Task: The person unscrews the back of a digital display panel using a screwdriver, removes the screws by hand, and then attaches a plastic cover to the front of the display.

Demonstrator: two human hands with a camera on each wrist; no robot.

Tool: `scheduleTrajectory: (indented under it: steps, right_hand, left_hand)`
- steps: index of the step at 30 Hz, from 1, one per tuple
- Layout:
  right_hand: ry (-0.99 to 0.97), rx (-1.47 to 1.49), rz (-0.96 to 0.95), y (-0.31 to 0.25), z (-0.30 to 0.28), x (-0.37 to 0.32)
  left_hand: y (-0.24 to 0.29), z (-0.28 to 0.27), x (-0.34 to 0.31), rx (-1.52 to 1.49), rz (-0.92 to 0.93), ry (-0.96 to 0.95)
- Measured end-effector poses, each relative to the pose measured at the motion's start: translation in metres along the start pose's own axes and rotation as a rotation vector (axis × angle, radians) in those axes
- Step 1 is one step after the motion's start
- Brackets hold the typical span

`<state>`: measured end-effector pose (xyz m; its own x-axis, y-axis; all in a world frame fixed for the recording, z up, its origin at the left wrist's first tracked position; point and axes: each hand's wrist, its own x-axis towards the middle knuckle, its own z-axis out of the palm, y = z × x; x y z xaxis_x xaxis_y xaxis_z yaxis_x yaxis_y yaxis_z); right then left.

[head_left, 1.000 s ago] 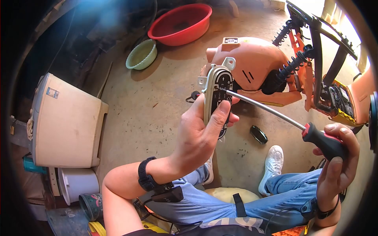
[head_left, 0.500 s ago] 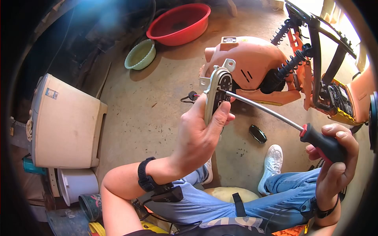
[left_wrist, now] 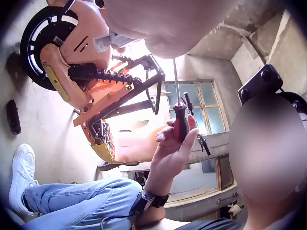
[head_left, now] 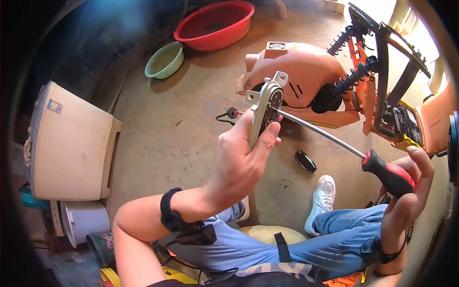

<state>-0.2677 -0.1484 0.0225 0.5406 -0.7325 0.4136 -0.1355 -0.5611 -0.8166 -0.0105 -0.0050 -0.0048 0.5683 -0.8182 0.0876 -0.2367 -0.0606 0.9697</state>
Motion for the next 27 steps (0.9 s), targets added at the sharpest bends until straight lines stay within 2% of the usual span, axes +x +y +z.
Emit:
scheduleTrajectory:
  steps: [2,4,6,8,10,13,16,18,20,22,24,27]
  right_hand:
    - [-0.038,0.006,-0.053,0.001,0.006,0.002]
    - [0.087,-0.129,-0.181,-0.01,0.024,0.008]
    - [0.047,-0.132,-0.185,-0.012,0.021,0.006]
    - [0.042,-0.064,-0.073,-0.015,0.019,0.002]
    - [0.047,-0.1,-0.094,-0.006,0.009,-0.001]
    - [0.021,-0.018,0.012,-0.003,0.002,-0.003]
    - [0.065,-0.082,-0.059,-0.011,0.018,0.005]
    - [0.061,-0.068,-0.057,-0.015,0.023,0.007]
    - [0.062,-0.095,-0.075,-0.012,0.021,0.007]
    - [0.105,-0.154,-0.067,-0.013,0.019,0.006]
    - [0.071,-0.044,0.032,-0.01,0.01,0.003]
    - [0.089,-0.073,0.008,-0.01,0.018,0.007]
  left_hand:
    - [-0.002,0.0,0.001,-0.021,0.002,0.011]
    - [-0.004,-0.001,0.002,-0.044,0.005,0.023]
    - [-0.006,-0.001,0.002,-0.041,0.022,0.027]
    - [-0.005,-0.002,0.002,-0.037,0.02,0.021]
    - [-0.008,0.0,0.002,-0.032,0.017,0.015]
    - [-0.015,0.004,0.002,-0.069,0.114,0.065]
    - [-0.011,0.001,0.003,-0.012,0.106,0.064]
    - [-0.006,-0.003,0.001,0.045,-0.004,0.007]
    - [-0.007,-0.004,0.001,0.03,-0.016,0.001]
    - [-0.008,-0.003,0.001,0.014,-0.03,-0.007]
    - [-0.008,-0.002,0.0,-0.022,-0.033,-0.007]
    - [-0.006,-0.003,0.0,0.008,-0.046,-0.015]
